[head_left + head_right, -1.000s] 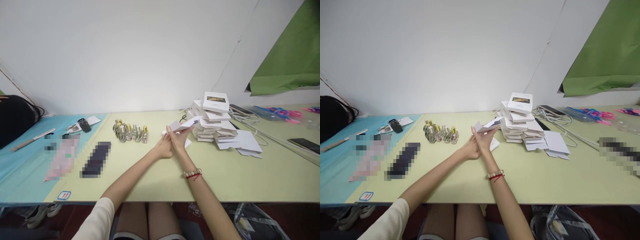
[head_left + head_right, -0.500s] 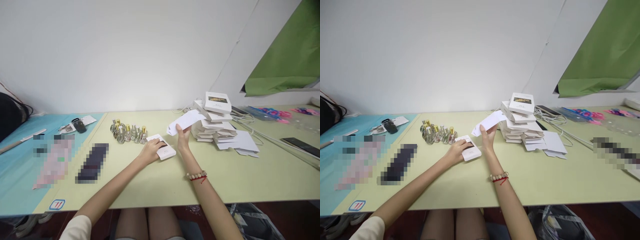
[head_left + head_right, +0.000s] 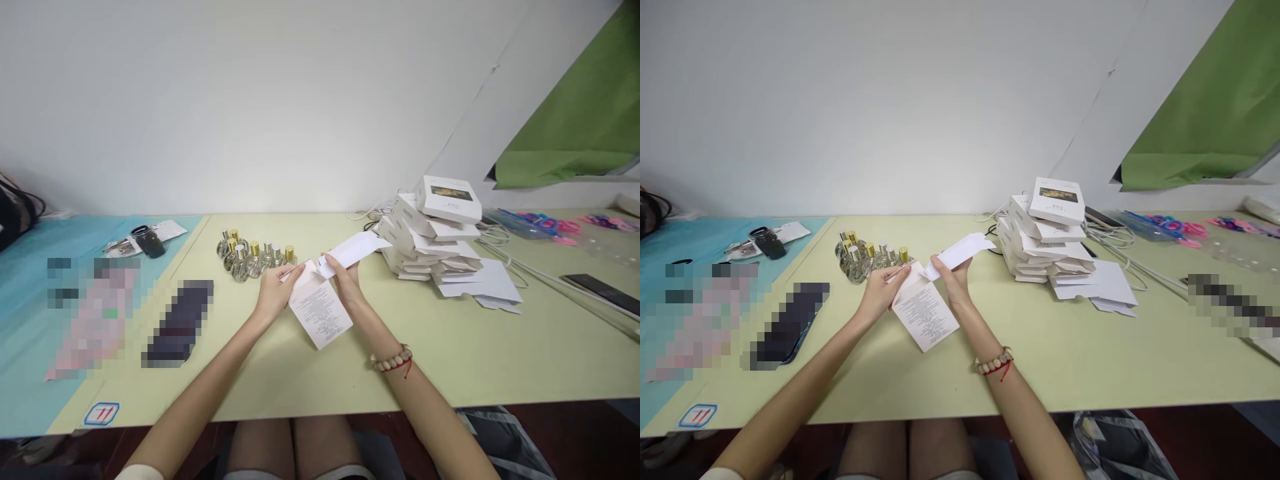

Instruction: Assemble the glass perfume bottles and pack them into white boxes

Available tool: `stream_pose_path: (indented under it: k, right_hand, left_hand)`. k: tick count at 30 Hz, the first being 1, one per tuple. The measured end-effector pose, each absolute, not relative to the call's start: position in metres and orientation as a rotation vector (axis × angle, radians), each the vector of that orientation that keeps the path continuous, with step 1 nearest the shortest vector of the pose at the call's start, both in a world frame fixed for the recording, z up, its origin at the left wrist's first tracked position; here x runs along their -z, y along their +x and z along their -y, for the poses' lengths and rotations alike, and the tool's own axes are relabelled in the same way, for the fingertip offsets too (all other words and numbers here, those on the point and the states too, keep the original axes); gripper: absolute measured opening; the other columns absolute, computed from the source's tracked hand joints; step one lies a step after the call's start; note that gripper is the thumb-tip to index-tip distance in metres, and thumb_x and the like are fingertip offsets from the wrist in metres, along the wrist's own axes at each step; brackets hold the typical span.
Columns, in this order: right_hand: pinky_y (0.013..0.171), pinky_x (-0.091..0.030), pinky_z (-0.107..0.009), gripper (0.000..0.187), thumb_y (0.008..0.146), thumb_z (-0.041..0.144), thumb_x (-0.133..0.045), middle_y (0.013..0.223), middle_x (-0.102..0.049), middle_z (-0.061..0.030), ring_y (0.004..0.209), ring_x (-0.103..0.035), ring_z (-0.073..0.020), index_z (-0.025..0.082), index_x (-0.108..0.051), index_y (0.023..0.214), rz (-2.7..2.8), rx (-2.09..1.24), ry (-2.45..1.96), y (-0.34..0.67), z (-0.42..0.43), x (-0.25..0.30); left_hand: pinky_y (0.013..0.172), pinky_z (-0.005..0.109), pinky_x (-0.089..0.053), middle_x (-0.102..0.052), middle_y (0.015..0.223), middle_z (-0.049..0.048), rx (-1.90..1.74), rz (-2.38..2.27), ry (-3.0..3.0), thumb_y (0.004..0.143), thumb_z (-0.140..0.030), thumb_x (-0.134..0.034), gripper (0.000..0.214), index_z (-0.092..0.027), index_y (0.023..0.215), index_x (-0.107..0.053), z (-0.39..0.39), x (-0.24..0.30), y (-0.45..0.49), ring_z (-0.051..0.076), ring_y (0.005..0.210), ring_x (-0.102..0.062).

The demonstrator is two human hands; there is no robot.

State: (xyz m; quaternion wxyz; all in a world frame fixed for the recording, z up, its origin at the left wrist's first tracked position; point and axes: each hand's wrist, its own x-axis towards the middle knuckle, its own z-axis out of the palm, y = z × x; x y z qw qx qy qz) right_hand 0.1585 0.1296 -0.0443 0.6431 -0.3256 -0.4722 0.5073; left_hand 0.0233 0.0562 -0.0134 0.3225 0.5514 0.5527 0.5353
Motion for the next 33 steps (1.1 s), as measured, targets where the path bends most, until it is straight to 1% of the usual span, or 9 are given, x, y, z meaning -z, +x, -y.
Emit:
stream_pose_path:
  k: [3,8,12,15,19,22,25,29,33]
  right_hand:
    - [0.083,-0.047,-0.034,0.068,0.057,0.036,-0.073,0.104,-0.049,-0.0032,0.089,-0.056,-0.0143,0.025,-0.029,0.107,1.149,-0.892,-0.870,0.155,-0.126,0.048]
    - [0.084,-0.045,-0.034,0.068,0.060,0.037,-0.069,0.115,-0.045,-0.0101,0.097,-0.052,-0.0164,0.022,-0.027,0.111,1.280,-0.563,-0.905,0.154,-0.121,0.047]
    - [0.084,-0.044,-0.037,0.068,0.061,0.038,-0.069,0.111,-0.046,-0.0105,0.095,-0.052,-0.0181,0.021,-0.027,0.111,1.235,-0.508,-0.984,0.156,-0.122,0.046]
    - [0.085,-0.043,-0.039,0.077,0.058,0.044,-0.071,0.111,-0.047,-0.0120,0.097,-0.052,-0.0207,0.020,-0.025,0.115,1.198,-0.521,-1.067,0.157,-0.122,0.045]
    - [0.089,-0.040,-0.040,0.086,0.058,0.051,-0.069,0.116,-0.046,-0.0142,0.100,-0.051,-0.0221,0.018,-0.021,0.122,1.169,-0.578,-1.092,0.162,-0.123,0.041]
    - [0.094,-0.037,-0.040,0.077,0.073,0.058,-0.052,0.127,-0.039,-0.0161,0.111,-0.046,-0.0220,0.018,-0.016,0.128,1.082,-0.650,-1.054,0.171,-0.130,0.039]
    - [0.096,-0.037,-0.040,0.065,0.082,0.060,-0.034,0.135,-0.031,-0.0127,0.121,-0.039,-0.0201,0.023,-0.014,0.132,1.039,-0.706,-0.939,0.182,-0.145,0.042]
    - [0.093,-0.041,-0.040,0.060,0.080,0.061,-0.038,0.129,-0.038,-0.0094,0.119,-0.041,-0.0195,0.026,-0.026,0.128,1.070,-0.774,-0.863,0.189,-0.158,0.046]
    - [0.095,-0.040,-0.038,0.057,0.080,0.061,-0.040,0.123,-0.045,-0.0082,0.116,-0.045,-0.0179,0.026,-0.033,0.125,1.078,-0.773,-0.793,0.184,-0.155,0.039]
  left_hand:
    - [0.035,0.018,-0.029,-0.054,0.067,0.0019,-1.316,-1.449,1.349,0.077,-0.056,-0.047,0.044,-0.015,0.087,-0.061,-0.057,0.017,0.023,0.007,0.045,-0.043]
    - [0.044,0.019,-0.042,-0.055,0.089,0.0074,-1.325,-1.409,1.225,0.077,-0.053,-0.051,0.054,-0.018,0.117,-0.041,-0.055,0.017,0.029,0.010,0.061,-0.054]
    - [0.060,0.028,-0.051,-0.048,0.110,0.0120,-1.144,-1.259,1.367,0.059,-0.043,-0.073,0.097,-0.025,0.132,-0.012,-0.047,0.006,0.021,0.017,0.082,-0.058]
    - [0.072,0.035,-0.051,-0.043,0.115,0.0123,-1.029,-1.183,1.480,0.047,-0.033,-0.081,0.117,-0.029,0.135,-0.003,-0.041,0.000,0.012,0.021,0.091,-0.057]
    - [0.070,0.034,-0.052,-0.045,0.112,0.0097,-1.174,-1.146,1.423,0.056,-0.032,-0.077,0.104,-0.031,0.132,-0.006,-0.043,0.004,0.014,0.017,0.082,-0.059]
    - [0.071,0.033,-0.052,-0.046,0.111,0.0078,-1.367,-1.079,1.362,0.066,-0.030,-0.070,0.088,-0.031,0.128,-0.008,-0.050,0.010,0.023,0.013,0.078,-0.060]
    - [0.078,0.032,-0.050,-0.047,0.111,0.0069,-1.578,-1.062,1.335,0.078,-0.031,-0.058,0.064,-0.029,0.125,-0.014,-0.055,0.015,0.028,0.014,0.088,-0.059]
    - [0.074,0.029,-0.049,-0.045,0.117,0.0090,-1.591,-1.150,1.381,0.086,-0.033,-0.045,0.038,-0.025,0.117,-0.024,-0.057,0.024,0.032,0.014,0.091,-0.057]
    - [0.062,0.023,-0.047,-0.043,0.118,0.0101,-1.435,-1.226,1.437,0.088,-0.038,-0.039,0.030,-0.023,0.112,-0.029,-0.055,0.035,0.039,0.012,0.083,-0.057]
